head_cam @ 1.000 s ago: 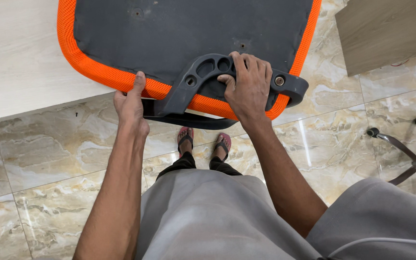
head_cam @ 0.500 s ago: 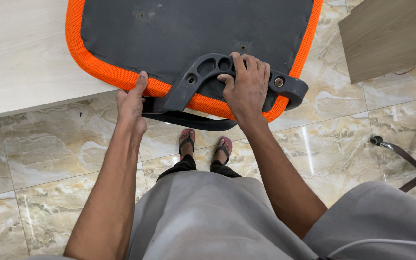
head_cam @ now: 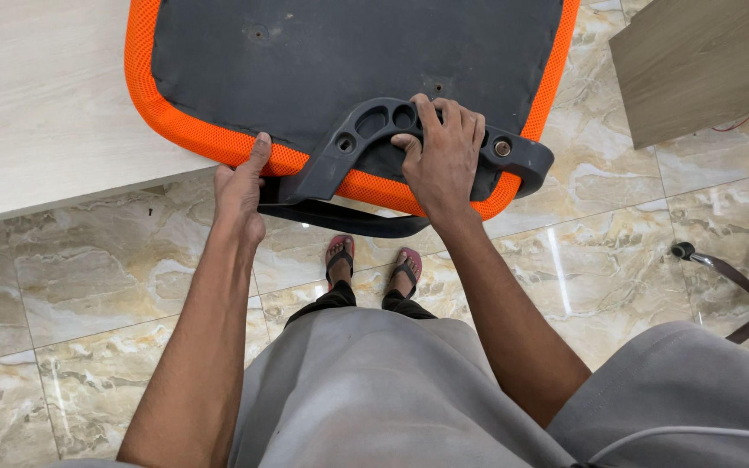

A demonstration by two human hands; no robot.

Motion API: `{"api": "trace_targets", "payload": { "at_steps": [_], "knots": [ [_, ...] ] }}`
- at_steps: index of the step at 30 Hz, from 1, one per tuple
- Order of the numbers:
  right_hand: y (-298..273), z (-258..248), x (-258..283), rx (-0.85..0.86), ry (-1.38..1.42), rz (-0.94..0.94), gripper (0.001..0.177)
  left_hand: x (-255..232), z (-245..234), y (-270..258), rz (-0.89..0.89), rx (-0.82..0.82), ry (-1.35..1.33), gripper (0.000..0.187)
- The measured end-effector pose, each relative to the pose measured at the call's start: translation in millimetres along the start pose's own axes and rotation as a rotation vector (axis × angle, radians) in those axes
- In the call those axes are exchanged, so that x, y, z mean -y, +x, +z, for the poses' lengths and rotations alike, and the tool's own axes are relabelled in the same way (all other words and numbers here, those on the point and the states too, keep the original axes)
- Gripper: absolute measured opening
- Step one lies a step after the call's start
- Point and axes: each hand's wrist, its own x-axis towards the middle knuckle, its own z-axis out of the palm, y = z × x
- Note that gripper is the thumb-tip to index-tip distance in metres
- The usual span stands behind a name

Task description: The person attaches a black plastic frame to an orange mesh chair seat using screws and a screwdriver. They align the frame, insert screws by hand, then tighten them with a screwdriver.

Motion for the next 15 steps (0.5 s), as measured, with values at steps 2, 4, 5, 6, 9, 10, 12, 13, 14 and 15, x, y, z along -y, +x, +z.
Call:
{"api": "trace_targets", "payload": {
  "at_steps": [2, 4, 5, 6, 9, 10, 12, 13, 14, 15],
  "knots": [
    [-0.4, -2.0, -0.3, 0.014, 0.019, 0.006, 0.044, -0.3, -1.1, 0.2, 0.025, 0.028, -0.019, 0.076],
    [-0.4, -4.2, -0.8, 0.027, 0.033, 0.009, 0.045, -0.6, -2.2, -0.1, 0.035, 0.042, -0.017, 0.077],
    [0.1, -5.0, -1.2, 0.033, 0.038, 0.009, 0.047, -1.0, -2.7, 0.0, 0.032, 0.044, -0.005, 0.077],
    [0.6, -5.6, -1.4, 0.040, 0.043, 0.009, 0.048, -1.3, -3.2, 0.0, 0.030, 0.045, 0.006, 0.077],
    [2.5, -5.9, -1.5, 0.064, 0.046, 0.025, 0.049, -0.9, -4.1, -1.3, 0.046, 0.060, 0.020, 0.080],
    [3.0, -5.8, -1.8, 0.070, 0.044, 0.028, 0.049, -0.7, -3.6, -1.7, 0.032, 0.051, 0.022, 0.081],
    [3.5, -5.9, -2.6, 0.083, 0.043, 0.033, 0.050, -0.5, -2.1, -3.0, 0.006, 0.031, 0.026, 0.083],
    [3.3, -5.6, -2.7, 0.071, 0.030, 0.027, 0.049, 0.1, -1.0, -3.8, 0.030, 0.042, 0.005, 0.086],
    [3.2, -5.5, -2.9, 0.059, 0.016, 0.020, 0.049, 0.8, 0.3, -4.5, 0.053, 0.054, -0.016, 0.089],
    [2.9, -5.3, -2.8, 0.049, 0.003, 0.012, 0.049, 1.7, 0.7, -5.6, 0.076, 0.063, -0.038, 0.091]
  ]
}}
